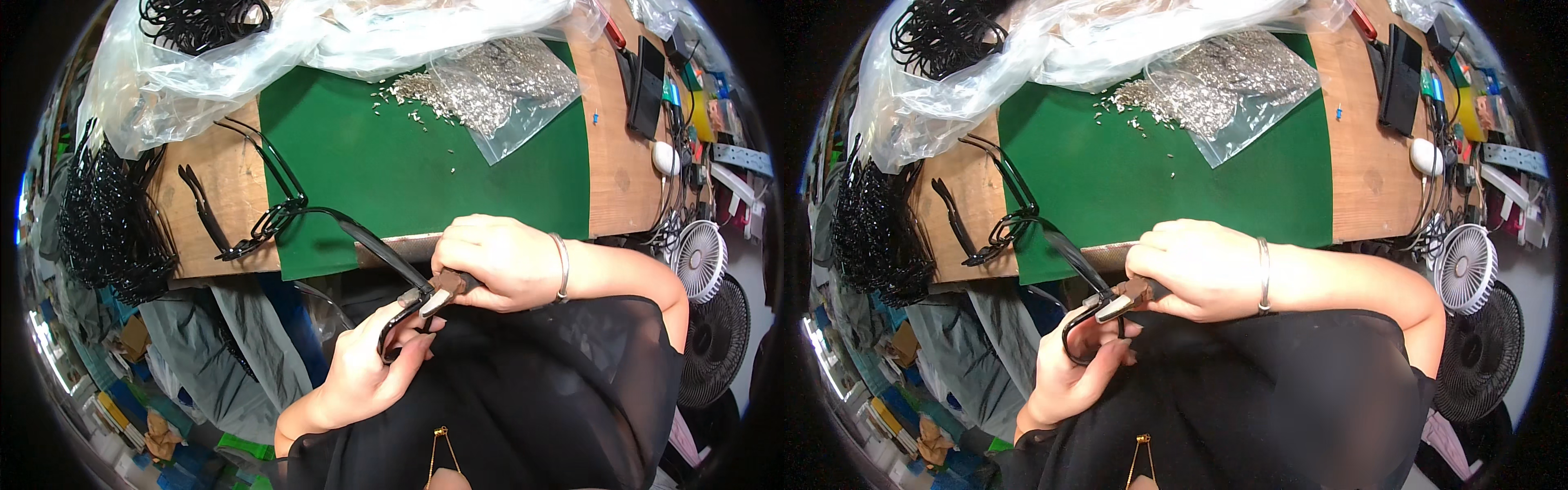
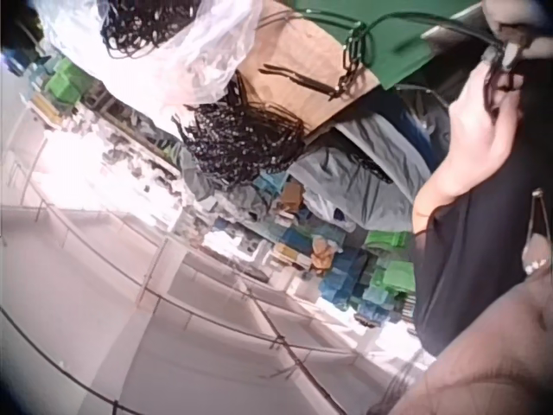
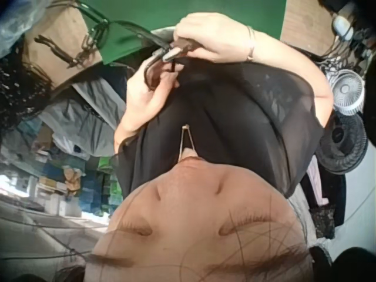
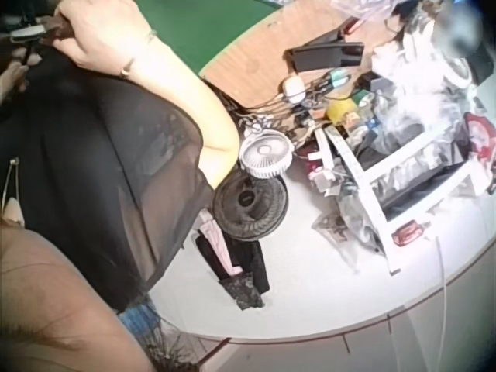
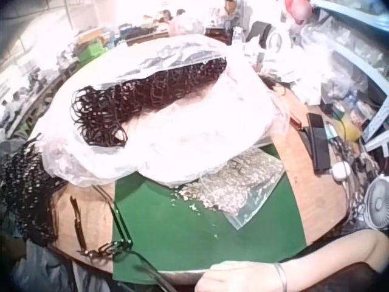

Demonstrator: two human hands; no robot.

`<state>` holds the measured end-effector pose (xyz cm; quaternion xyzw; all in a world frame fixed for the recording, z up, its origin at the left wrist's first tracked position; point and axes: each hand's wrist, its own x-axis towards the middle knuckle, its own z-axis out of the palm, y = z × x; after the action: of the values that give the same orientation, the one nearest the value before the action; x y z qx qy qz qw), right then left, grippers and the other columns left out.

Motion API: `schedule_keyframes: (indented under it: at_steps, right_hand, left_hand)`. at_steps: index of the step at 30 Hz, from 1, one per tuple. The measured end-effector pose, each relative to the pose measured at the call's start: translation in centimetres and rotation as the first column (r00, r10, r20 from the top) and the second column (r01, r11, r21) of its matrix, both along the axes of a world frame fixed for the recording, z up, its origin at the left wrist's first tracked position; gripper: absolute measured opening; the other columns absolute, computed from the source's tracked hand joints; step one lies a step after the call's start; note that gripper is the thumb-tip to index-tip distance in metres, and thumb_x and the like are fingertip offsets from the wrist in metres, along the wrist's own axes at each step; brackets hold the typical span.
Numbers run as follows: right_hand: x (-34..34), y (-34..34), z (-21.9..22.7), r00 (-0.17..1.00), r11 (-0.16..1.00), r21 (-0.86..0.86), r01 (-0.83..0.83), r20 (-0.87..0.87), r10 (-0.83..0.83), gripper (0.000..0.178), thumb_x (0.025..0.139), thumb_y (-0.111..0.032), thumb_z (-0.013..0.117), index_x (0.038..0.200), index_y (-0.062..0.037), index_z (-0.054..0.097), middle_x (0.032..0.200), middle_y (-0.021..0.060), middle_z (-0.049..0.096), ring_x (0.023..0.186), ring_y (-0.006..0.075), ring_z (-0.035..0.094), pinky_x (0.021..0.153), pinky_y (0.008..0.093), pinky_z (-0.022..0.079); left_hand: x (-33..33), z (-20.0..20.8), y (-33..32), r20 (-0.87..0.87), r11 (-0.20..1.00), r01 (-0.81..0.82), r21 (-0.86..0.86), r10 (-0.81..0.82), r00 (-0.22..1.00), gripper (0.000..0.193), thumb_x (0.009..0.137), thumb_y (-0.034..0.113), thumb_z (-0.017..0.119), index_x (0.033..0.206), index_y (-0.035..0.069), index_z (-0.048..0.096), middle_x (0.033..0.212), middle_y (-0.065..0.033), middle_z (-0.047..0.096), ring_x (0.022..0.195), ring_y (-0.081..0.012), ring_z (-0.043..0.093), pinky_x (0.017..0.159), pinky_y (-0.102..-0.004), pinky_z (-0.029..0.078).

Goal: The person uses pliers to attach metal components to black eyeglass frames. They repeatedly pick up frames, apply the pliers to the hinge area, and place the frames aside. The process is repeated for multiple frames throughout the clip.

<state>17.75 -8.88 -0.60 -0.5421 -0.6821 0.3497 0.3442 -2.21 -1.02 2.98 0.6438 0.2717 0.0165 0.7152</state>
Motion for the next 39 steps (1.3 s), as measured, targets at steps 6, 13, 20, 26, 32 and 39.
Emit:
schedule_keyframes:
  at_steps: [6, 13, 20, 26, 32, 39]
  right_hand:
    - [0.0, -0.1, -1.3, 0.99, 0.995, 0.104, 0.006, 0.142, -0.021, 0.025, 0.065, -0.018, 0.068, 0.076, -0.0066, 0.049, 0.068, 0.0068, 0.052, 0.066, 0.0251, 0.054, 0.062, 0.0336, 0.044]
    - [-0.6, 0.1, -0.3, 0.985, 0.993, 0.001, 0.118, 0.123, -0.117, 0.027, 0.066, -0.021, 0.069, 0.077, -0.0063, 0.048, 0.072, 0.0073, 0.05, 0.071, 0.0261, 0.052, 0.066, 0.0341, 0.041]
    - [-0.1, 0.4, 0.0, 0.983, 0.97, -0.182, 0.158, 0.123, -0.137, 0.026, 0.07, -0.02, 0.068, 0.08, -0.0068, 0.049, 0.074, 0.0075, 0.051, 0.072, 0.0262, 0.051, 0.068, 0.0343, 0.04]
    - [0.2, 1.0, -0.3, 0.975, 0.932, -0.288, 0.219, 0.036, -0.218, 0.024, 0.074, -0.02, 0.065, 0.078, -0.0045, 0.048, 0.07, 0.0107, 0.051, 0.067, 0.0285, 0.052, 0.061, 0.0355, 0.043]
    - [1.0, 1.2, -0.7, 0.978, 0.955, -0.212, 0.21, 0.037, -0.207, 0.022, 0.074, -0.02, 0.064, 0.08, -0.0034, 0.05, 0.073, 0.0124, 0.053, 0.068, 0.0285, 0.055, 0.06, 0.0346, 0.044]
    - [0.5, 0.7, -0.4, 0.974, 0.944, -0.241, 0.227, 0.076, -0.215, 0.021, 0.074, -0.018, 0.063, 0.083, -0.0037, 0.052, 0.075, 0.0127, 0.054, 0.072, 0.0292, 0.055, 0.064, 0.0357, 0.044]
  left_hand:
    - [0.8, -0.7, 1.1, 0.026, 0.827, 0.165, 0.538, -0.212, 0.977, 0.027, 0.069, -0.007, 0.062, 0.094, -0.004, 0.054, 0.081, -0.0155, 0.059, 0.065, -0.0288, 0.059, 0.057, -0.0281, 0.048]
    - [0.4, -1.0, 1.1, 0.008, 0.959, 0.061, 0.277, -0.066, 0.998, 0.032, 0.075, -0.005, 0.058, 0.106, -0.003, 0.05, 0.083, -0.0123, 0.061, 0.065, -0.0221, 0.062, 0.059, -0.0265, 0.049]
    - [0.2, -3.2, 6.9, -0.065, 0.976, -0.039, 0.214, 0.054, 0.996, 0.026, 0.084, 0.003, 0.05, 0.108, -0.009, 0.047, 0.091, -0.0135, 0.061, 0.071, -0.0116, 0.058, 0.06, -0.0216, 0.047]
    - [-1.1, -2.7, 11.7, -0.258, 0.211, 0.245, 0.946, 0.033, 0.966, 0.03, 0.08, 0.01, 0.055, 0.106, -0.004, 0.05, 0.093, -0.0174, 0.054, 0.09, -0.0318, 0.049, 0.08, -0.0352, 0.039]
    - [-1.5, -6.7, 13.3, -0.383, 0.266, 0.349, 0.898, 0.086, 0.92, 0.039, 0.073, 0.013, 0.065, 0.104, -0.001, 0.046, 0.088, -0.0159, 0.053, 0.082, -0.0304, 0.053, 0.072, -0.036, 0.043]
    - [9.6, -2.2, 19.5, 0.199, 0.126, -0.223, 0.967, 0.182, 0.963, 0.017, 0.082, 0.015, 0.055, 0.09, 0.0, 0.056, 0.081, -0.0122, 0.059, 0.069, -0.0236, 0.058, 0.064, -0.0313, 0.045]
